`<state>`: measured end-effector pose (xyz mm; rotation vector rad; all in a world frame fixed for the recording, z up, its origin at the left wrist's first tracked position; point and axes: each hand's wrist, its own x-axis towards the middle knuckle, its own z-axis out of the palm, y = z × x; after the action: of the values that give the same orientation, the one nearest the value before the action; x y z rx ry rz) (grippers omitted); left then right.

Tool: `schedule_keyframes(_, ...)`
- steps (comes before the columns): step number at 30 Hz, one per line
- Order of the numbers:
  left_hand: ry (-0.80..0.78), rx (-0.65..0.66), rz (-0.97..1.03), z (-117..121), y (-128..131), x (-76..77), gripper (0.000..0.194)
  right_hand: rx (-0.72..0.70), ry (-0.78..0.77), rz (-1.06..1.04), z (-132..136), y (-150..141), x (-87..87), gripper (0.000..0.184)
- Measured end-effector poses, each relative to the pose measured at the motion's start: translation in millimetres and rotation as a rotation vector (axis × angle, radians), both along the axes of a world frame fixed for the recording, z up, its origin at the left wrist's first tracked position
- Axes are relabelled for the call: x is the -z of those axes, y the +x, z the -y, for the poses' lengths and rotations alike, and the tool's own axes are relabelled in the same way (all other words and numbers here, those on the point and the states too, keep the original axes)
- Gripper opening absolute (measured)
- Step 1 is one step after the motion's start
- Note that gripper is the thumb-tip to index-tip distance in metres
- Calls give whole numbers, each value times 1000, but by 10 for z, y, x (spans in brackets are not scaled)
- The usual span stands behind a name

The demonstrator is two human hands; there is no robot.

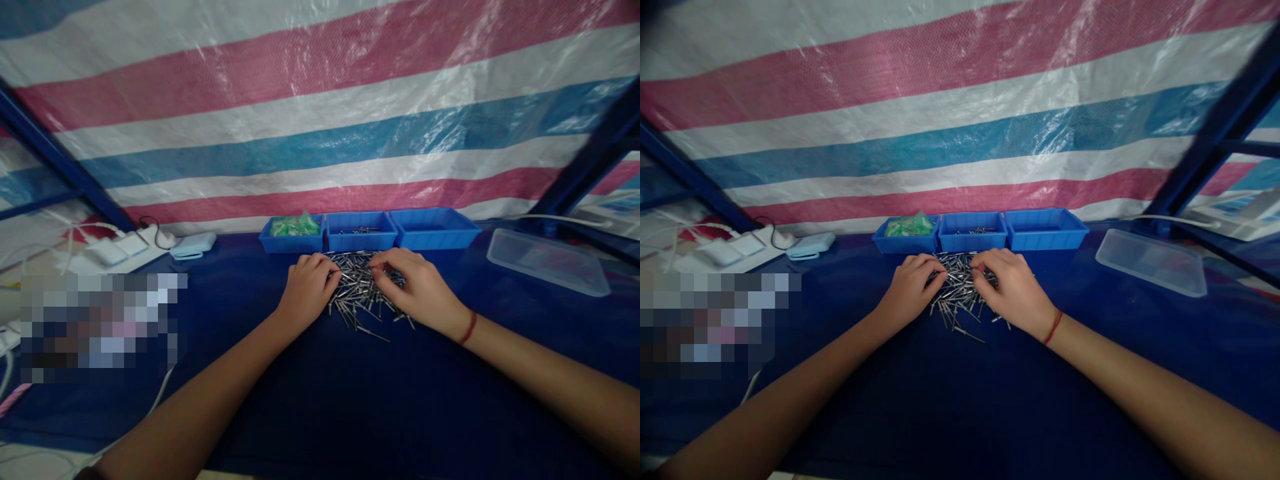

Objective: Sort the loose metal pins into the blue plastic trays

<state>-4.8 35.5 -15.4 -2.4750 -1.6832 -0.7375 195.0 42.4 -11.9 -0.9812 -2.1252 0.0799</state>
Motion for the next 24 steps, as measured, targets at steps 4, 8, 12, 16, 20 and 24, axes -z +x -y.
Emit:
schedule_keyframes(4,17,39,86,32,-25,-52,12,-18,-20,-7,45,-18,-36,10)
schedule_keyframes(8,66,140,236,143,-2,-101,8,-98,-111,-62,124,-81,-90,11)
schedule_keyframes(12,160,214,244,254,50,-124,8,-142,-335,-267,212,-148,-122,16)
schedule_keyframes(16,180,266,220,285,76,-116,8,-177,-524,-469,247,-186,-122,20)
schedule_keyframes(20,138,296,256,288,90,-118,7,-186,-552,-532,243,-193,-113,18)
schedule_keyframes(24,40,337,343,282,100,-121,9,-199,-499,-479,249,-187,-112,17)
